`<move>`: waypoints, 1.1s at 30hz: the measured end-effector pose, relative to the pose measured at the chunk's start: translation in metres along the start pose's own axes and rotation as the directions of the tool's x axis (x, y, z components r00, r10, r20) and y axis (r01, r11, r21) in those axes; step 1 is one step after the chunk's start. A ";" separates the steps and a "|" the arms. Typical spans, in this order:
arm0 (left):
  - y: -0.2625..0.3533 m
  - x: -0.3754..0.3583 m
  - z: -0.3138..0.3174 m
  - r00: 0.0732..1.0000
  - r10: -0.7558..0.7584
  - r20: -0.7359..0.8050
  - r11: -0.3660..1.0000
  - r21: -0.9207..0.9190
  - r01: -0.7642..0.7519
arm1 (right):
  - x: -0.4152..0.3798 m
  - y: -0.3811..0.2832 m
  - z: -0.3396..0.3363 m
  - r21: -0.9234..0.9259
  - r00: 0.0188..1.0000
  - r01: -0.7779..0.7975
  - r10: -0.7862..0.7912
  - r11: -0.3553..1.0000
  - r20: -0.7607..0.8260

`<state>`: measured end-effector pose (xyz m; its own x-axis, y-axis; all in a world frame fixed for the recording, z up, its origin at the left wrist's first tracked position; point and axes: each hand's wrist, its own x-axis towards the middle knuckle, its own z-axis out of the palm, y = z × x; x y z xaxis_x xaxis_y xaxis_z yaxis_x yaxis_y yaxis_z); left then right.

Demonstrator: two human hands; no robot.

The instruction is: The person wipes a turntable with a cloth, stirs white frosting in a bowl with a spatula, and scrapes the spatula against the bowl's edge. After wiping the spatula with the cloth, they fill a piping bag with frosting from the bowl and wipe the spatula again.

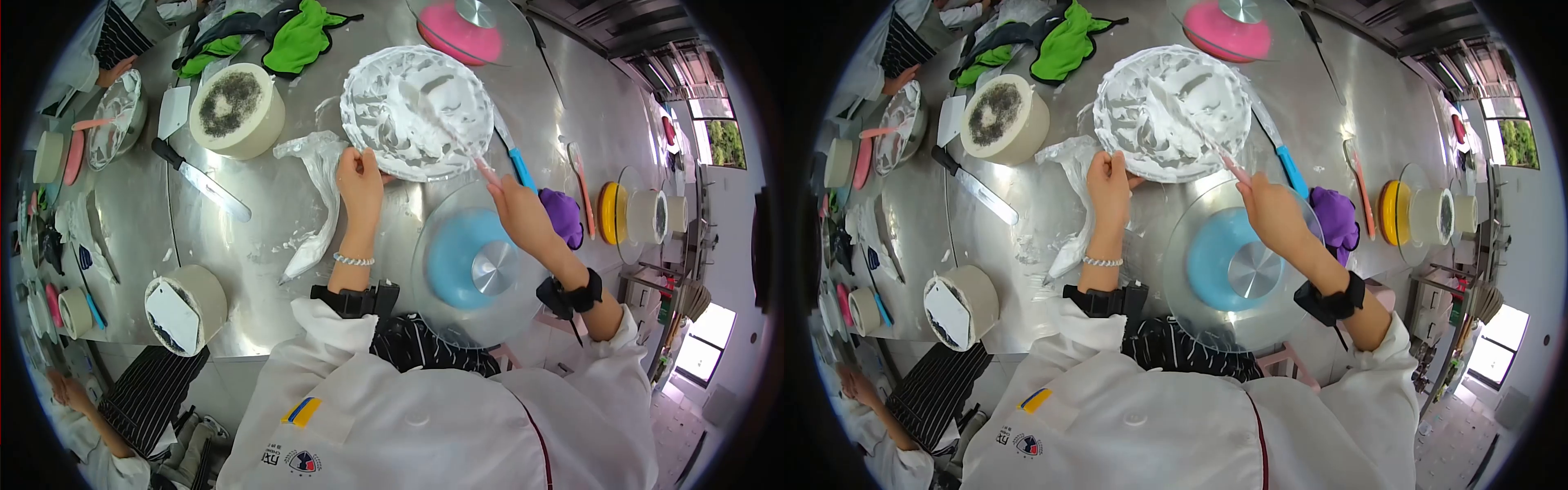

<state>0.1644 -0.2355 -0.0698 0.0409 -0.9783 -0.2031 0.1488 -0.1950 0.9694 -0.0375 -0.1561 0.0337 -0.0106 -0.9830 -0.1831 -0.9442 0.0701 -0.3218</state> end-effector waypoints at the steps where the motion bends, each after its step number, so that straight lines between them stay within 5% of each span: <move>1: 0.002 0.000 0.002 1.000 0.028 0.007 0.999 0.020 -0.028 | -0.004 0.001 0.003 0.001 1.000 -0.007 0.007 1.000 -0.004; 4: 0.003 0.012 0.004 0.999 0.036 -0.020 0.998 -0.056 -0.037 | 0.008 -0.001 -0.001 -0.138 0.990 0.138 -0.139 0.981 0.003; 6: -0.001 0.004 -0.004 0.999 -0.020 -0.025 0.993 -0.119 0.017 | 0.001 -0.013 -0.008 -0.055 0.997 -0.011 0.015 0.998 0.073; 9: 0.006 0.015 0.001 0.995 0.100 -0.024 0.992 0.081 -0.098 | 0.008 -0.009 -0.011 -0.090 0.996 -0.046 0.053 0.995 0.077; 11: 0.007 0.011 -0.003 0.996 0.042 -0.073 0.997 -0.068 -0.046 | -0.001 -0.009 -0.005 -0.016 0.988 -0.113 0.114 0.993 0.103; 13: 0.007 0.010 -0.001 0.997 0.024 -0.077 0.988 -0.153 -0.035 | 0.005 0.003 0.007 -0.159 0.989 0.004 0.019 0.987 0.143; 17: 0.004 0.005 -0.006 0.998 0.046 -0.051 0.999 0.000 -0.046 | -0.003 -0.014 -0.009 -0.038 0.980 -0.112 0.116 0.993 0.158; 20: 0.003 0.018 -0.004 0.995 0.078 -0.064 0.997 -0.004 -0.078 | 0.006 0.000 -0.003 -0.113 0.981 0.147 -0.130 0.983 0.145; 22: -0.005 0.009 -0.009 0.995 0.056 -0.080 0.998 0.012 -0.055 | -0.003 -0.006 -0.006 0.013 0.992 0.014 -0.016 1.000 0.129; 25: -0.001 0.019 -0.002 0.966 0.256 -0.040 0.942 0.236 -0.240 | 0.001 -0.010 -0.025 0.017 0.990 0.074 -0.075 0.997 0.122; 28: 0.005 0.018 -0.005 0.999 0.029 0.020 0.996 -0.081 -0.027 | 0.006 -0.007 -0.053 0.016 0.992 0.079 -0.080 0.997 0.101; 33: 0.005 0.034 -0.023 0.993 0.050 0.111 0.998 0.037 -0.055 | 0.045 0.020 -0.093 -0.088 0.995 0.008 0.001 0.996 0.096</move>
<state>0.1890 -0.2677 -0.0749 -0.0615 -0.9886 -0.1376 0.1098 -0.1437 0.9835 -0.0877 -0.2151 0.1052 0.0203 -0.9623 -0.2713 -0.9696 0.0472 -0.2401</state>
